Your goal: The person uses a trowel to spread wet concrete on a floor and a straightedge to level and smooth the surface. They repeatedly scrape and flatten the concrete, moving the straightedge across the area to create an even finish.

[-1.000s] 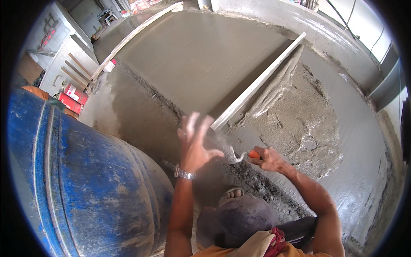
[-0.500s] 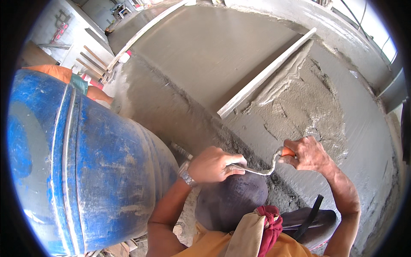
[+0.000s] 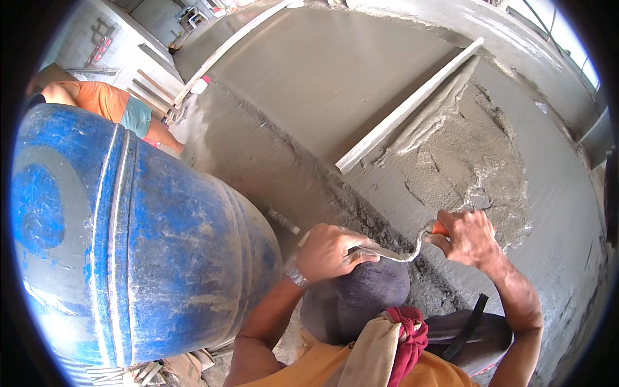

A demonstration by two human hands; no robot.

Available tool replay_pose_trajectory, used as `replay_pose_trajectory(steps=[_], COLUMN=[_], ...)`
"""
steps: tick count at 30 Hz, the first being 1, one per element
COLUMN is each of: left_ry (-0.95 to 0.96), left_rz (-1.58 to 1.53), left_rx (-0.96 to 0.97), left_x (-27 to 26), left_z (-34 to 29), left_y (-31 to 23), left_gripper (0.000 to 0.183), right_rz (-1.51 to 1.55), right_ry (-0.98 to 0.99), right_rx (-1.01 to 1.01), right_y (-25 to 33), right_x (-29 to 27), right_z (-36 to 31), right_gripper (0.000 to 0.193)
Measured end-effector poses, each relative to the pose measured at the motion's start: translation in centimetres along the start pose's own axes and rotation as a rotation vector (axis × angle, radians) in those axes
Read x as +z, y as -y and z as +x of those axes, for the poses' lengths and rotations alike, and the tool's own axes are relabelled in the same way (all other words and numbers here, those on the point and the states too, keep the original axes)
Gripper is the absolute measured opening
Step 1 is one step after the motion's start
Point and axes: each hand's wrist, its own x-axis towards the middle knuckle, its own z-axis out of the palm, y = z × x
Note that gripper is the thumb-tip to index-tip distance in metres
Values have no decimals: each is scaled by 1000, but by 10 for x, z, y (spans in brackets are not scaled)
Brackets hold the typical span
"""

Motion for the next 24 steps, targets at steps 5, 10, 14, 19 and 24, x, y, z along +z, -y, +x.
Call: replay_pose_trajectory(steps=[5, 10, 14, 19, 24], left_ry=[-46, -70, -117, -125, -145], left_rz=[-5, -51, -35, -31, -17], left_rx=[-19, -29, -9, -15, -2], left_x=[-2, 1, 4, 4, 0], left_z=[-2, -3, -6, -9, -12], left_y=[-3, -3, -1, 0, -1], left_gripper=[29, 29, 28, 29, 30], right_rz=[24, 27, 7, -1, 1], right_ry=[-27, -36, -61, -42, -62], right_rx=[0, 1, 7, 29, -3], right_y=[0, 1, 5, 7, 11], right_x=[5, 5, 4, 6, 3], right_z=[0, 1, 0, -1, 1], right_gripper=[37, 35, 34, 35, 35])
